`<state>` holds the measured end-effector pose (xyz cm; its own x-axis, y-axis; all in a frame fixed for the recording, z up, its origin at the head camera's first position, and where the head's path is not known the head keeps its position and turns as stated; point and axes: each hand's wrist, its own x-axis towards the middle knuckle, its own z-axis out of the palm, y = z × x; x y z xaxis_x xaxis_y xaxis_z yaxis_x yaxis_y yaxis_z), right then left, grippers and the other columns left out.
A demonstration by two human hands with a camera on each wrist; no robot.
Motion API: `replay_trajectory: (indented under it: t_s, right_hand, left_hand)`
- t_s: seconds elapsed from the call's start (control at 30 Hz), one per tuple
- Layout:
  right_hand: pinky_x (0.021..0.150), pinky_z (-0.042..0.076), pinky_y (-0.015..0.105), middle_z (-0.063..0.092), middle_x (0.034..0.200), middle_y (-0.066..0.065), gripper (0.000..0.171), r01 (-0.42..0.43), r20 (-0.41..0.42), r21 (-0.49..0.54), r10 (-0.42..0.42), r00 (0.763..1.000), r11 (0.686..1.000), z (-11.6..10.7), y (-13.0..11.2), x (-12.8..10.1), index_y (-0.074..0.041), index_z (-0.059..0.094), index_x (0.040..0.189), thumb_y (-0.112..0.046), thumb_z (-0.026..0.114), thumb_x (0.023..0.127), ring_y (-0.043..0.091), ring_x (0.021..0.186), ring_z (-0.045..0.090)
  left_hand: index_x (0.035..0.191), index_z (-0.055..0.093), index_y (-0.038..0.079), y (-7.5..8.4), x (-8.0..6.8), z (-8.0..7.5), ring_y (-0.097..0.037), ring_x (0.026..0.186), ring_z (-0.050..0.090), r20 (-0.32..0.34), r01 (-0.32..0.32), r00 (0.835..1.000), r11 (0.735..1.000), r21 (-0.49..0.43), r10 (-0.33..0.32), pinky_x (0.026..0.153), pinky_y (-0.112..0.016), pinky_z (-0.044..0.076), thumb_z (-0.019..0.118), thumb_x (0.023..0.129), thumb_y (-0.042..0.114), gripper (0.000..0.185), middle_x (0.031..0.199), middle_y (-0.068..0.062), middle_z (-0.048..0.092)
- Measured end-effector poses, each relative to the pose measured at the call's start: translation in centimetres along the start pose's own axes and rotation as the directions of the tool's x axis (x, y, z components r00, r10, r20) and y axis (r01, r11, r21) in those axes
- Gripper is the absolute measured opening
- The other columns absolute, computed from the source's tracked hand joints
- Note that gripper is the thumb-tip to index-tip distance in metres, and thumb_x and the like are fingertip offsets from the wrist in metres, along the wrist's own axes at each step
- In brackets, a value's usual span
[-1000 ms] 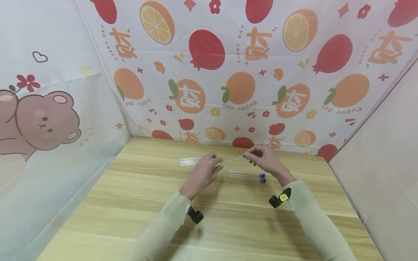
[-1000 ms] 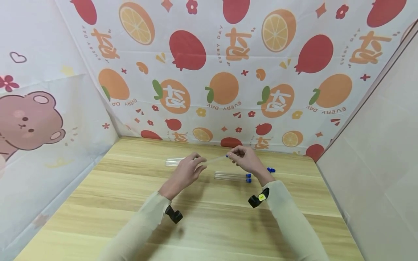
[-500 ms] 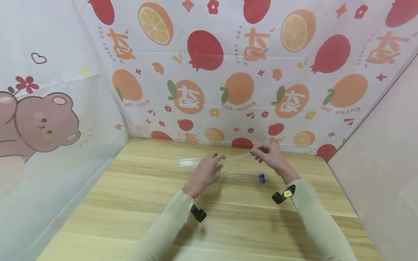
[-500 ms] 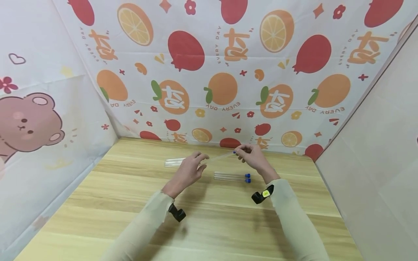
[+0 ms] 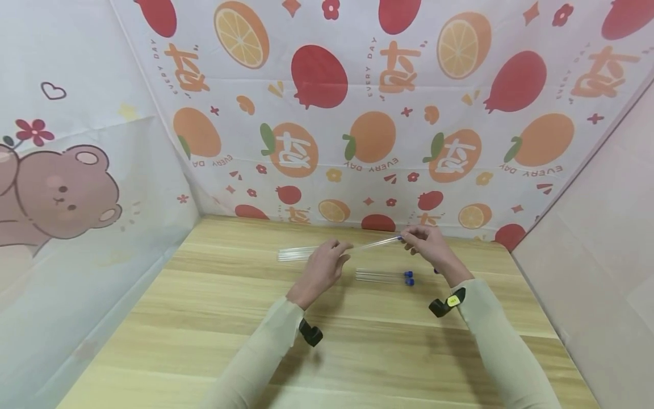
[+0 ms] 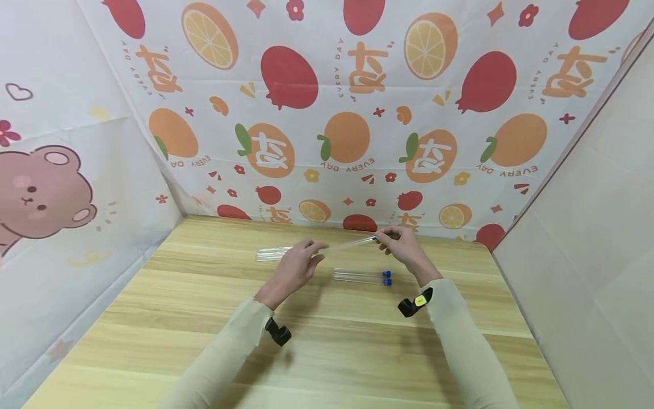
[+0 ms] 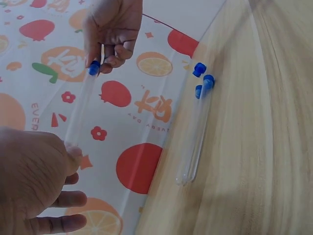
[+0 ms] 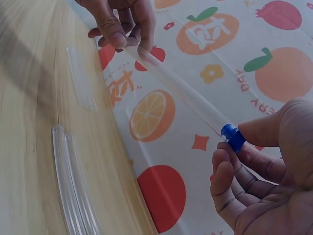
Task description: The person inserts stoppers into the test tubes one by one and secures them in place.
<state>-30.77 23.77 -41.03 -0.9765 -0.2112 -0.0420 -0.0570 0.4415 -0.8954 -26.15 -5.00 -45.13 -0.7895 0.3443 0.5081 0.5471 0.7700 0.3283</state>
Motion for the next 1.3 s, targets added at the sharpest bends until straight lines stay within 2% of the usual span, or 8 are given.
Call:
replay_trajectory:
  t_s: [0.13,0.27,0.43,0.57,0.77,0.93,1.13,1.3]
  right_hand:
    - [0.083,0.059,0.029,0.066,0.12,0.021,0.037,-0.007,-0.001,0.008,0.007,1.0,1.0,0.1,0.4,0.1,0.0,0.064,0.123,-0.03,0.058,0.104,0.019,0.096,0.065]
    - [0.083,0.059,0.03,0.066,0.125,0.021,0.036,-0.057,-0.008,0.025,0.058,0.998,0.998,0.1,0.8,0.4,-0.002,0.064,0.125,-0.031,0.058,0.104,0.017,0.096,0.065]
    - [0.083,0.06,0.033,0.068,0.127,0.023,0.035,-0.062,-0.043,0.02,0.063,0.997,0.998,0.1,1.7,0.8,-0.002,0.061,0.124,-0.03,0.059,0.103,0.02,0.095,0.07]
    - [0.082,0.061,0.033,0.069,0.126,0.023,0.032,-0.079,-0.085,0.006,0.08,0.993,0.997,0.1,2.5,1.1,-0.001,0.063,0.117,-0.029,0.061,0.102,0.019,0.092,0.072]
    - [0.08,0.062,0.031,0.07,0.126,0.021,0.032,-0.121,-0.147,-0.006,0.119,0.982,0.993,0.3,3.2,1.3,-0.001,0.067,0.113,-0.03,0.061,0.102,0.01,0.083,0.07]
    - [0.089,0.062,0.045,0.068,0.126,0.024,0.032,-0.119,-0.176,-0.013,0.115,0.978,0.993,0.7,3.6,1.2,0.0,0.063,0.115,-0.03,0.06,0.103,0.022,0.095,0.072]
    - [0.087,0.062,0.045,0.068,0.109,0.017,0.029,-0.111,-0.231,-0.083,0.09,0.969,0.99,0.7,4.6,1.1,-0.002,0.065,0.112,-0.03,0.06,0.102,0.023,0.09,0.07]
    - [0.088,0.061,0.049,0.071,0.116,0.026,0.035,-0.126,-0.212,-0.087,0.106,0.972,0.988,0.5,5.3,1.0,-0.002,0.064,0.121,-0.03,0.062,0.101,0.039,0.099,0.071]
  left_hand:
    - [0.124,0.07,0.011,-0.3,0.1,0.4,-0.023,0.082,0.063,0.002,0.0,1.0,1.0,0.005,0.0,0.066,-0.035,0.054,0.066,0.096,0.007,0.028,0.094,-0.01,0.067]
    - [0.125,0.069,0.011,-0.5,0.3,0.9,-0.022,0.081,0.063,0.018,0.01,1.0,1.0,0.006,-0.01,0.067,-0.034,0.054,0.065,0.096,0.004,0.03,0.095,-0.01,0.067]
    - [0.124,0.068,0.008,-0.8,0.7,1.9,-0.023,0.084,0.066,0.018,0.053,0.998,0.998,-0.017,-0.053,0.076,-0.035,0.058,0.066,0.095,0.003,0.029,0.098,-0.009,0.07]
    - [0.114,0.07,0.004,-0.8,1.1,3.0,-0.027,0.089,0.069,-0.022,0.094,0.995,0.993,-0.069,-0.096,0.084,-0.041,0.059,0.069,0.093,0.004,0.021,0.098,-0.01,0.075]
    - [0.101,0.072,0.002,-0.7,1.8,4.4,-0.027,0.085,0.073,-0.1,0.172,0.977,0.971,-0.166,-0.19,0.081,-0.042,0.06,0.072,0.092,0.009,0.012,0.097,-0.012,0.078]
    - [0.101,0.073,0.003,-0.7,1.9,5.5,-0.025,0.086,0.075,-0.091,0.235,0.962,0.952,-0.194,-0.256,0.083,-0.039,0.061,0.072,0.093,0.012,0.012,0.1,-0.011,0.079]
    - [0.1,0.072,0.002,-0.8,1.8,6.5,-0.024,0.085,0.075,-0.064,0.235,0.964,0.942,-0.238,-0.256,0.08,-0.038,0.062,0.071,0.093,0.009,0.01,0.098,-0.013,0.078]
    - [0.099,0.072,0.002,-0.8,1.6,7.0,-0.025,0.086,0.075,-0.051,0.246,0.963,0.939,-0.241,-0.265,0.08,-0.039,0.061,0.071,0.093,0.009,0.009,0.097,-0.012,0.079]
